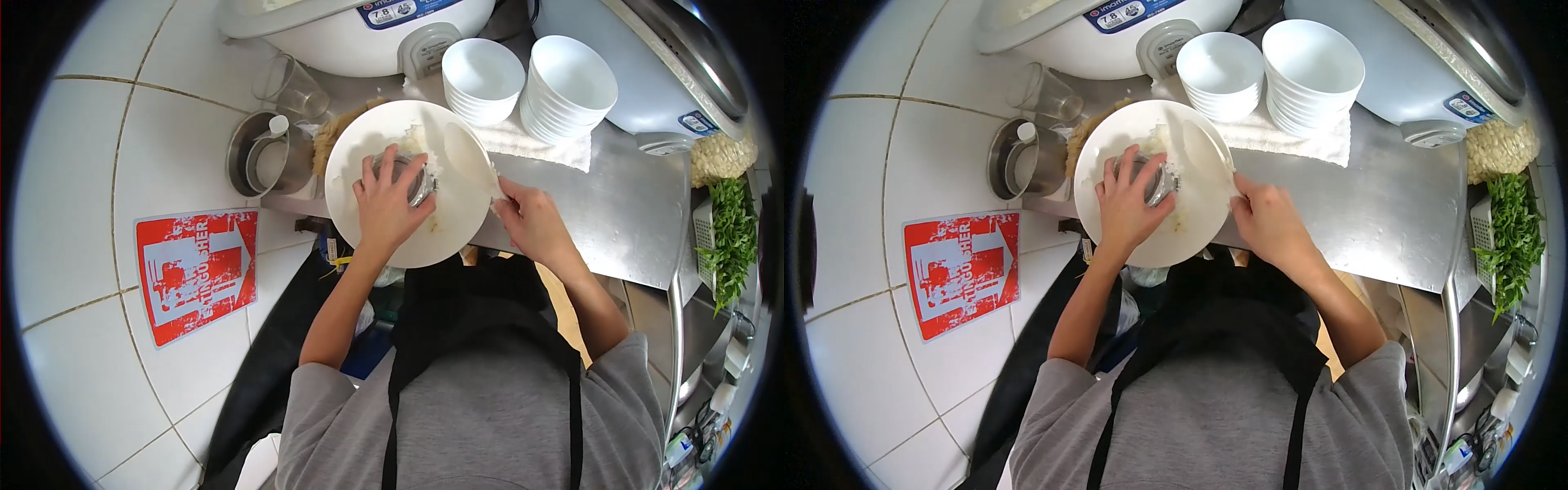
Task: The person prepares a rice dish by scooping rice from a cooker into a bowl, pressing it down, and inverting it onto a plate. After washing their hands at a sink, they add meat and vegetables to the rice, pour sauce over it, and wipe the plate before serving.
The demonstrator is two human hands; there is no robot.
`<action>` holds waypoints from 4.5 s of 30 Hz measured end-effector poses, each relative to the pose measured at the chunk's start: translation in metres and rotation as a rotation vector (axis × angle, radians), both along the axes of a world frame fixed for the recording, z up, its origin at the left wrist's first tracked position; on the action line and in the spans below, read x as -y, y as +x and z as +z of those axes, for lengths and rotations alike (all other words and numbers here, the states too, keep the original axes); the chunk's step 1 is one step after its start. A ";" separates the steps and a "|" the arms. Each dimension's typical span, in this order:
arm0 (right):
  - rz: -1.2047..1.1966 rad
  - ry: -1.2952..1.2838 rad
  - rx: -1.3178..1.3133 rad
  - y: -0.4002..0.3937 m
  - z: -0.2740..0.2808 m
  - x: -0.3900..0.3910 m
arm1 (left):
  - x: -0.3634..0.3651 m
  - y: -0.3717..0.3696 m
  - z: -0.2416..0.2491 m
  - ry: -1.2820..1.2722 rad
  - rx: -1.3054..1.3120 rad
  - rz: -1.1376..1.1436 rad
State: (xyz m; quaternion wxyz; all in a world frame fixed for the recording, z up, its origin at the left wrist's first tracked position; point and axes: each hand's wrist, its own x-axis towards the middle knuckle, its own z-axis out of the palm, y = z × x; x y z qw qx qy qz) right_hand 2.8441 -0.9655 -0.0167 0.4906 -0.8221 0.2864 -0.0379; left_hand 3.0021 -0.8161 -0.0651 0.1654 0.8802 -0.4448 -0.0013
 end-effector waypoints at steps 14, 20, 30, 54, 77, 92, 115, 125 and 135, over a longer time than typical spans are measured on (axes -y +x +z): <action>-0.011 -0.328 0.212 0.014 -0.061 0.012 | 0.026 0.026 -0.005 0.001 -0.136 -0.146; 0.033 -0.238 0.257 0.019 -0.058 0.026 | 0.028 0.029 -0.003 0.134 -0.066 -0.289; 0.040 -0.129 0.266 0.001 -0.056 0.037 | 0.033 0.051 0.000 0.279 -0.065 -0.679; 0.131 -0.366 0.215 0.141 -0.073 -0.014 | 0.007 0.048 -0.040 -0.363 -0.280 0.247; 0.168 -0.213 0.105 0.093 -0.041 0.007 | -0.022 0.033 0.017 0.044 -0.247 -0.140; 0.871 -0.718 -0.182 0.018 0.005 -0.005 | 0.003 0.044 0.030 0.299 -0.254 -0.330; 0.865 -0.884 -0.137 0.033 0.006 -0.004 | 0.006 0.056 0.038 0.294 -0.291 -0.381; 0.909 -0.944 -0.191 0.041 0.010 -0.007 | 0.005 0.059 0.042 0.318 -0.301 -0.396; 0.772 -0.839 -0.131 0.035 0.002 -0.061 | 0.006 0.066 0.044 0.322 -0.321 -0.436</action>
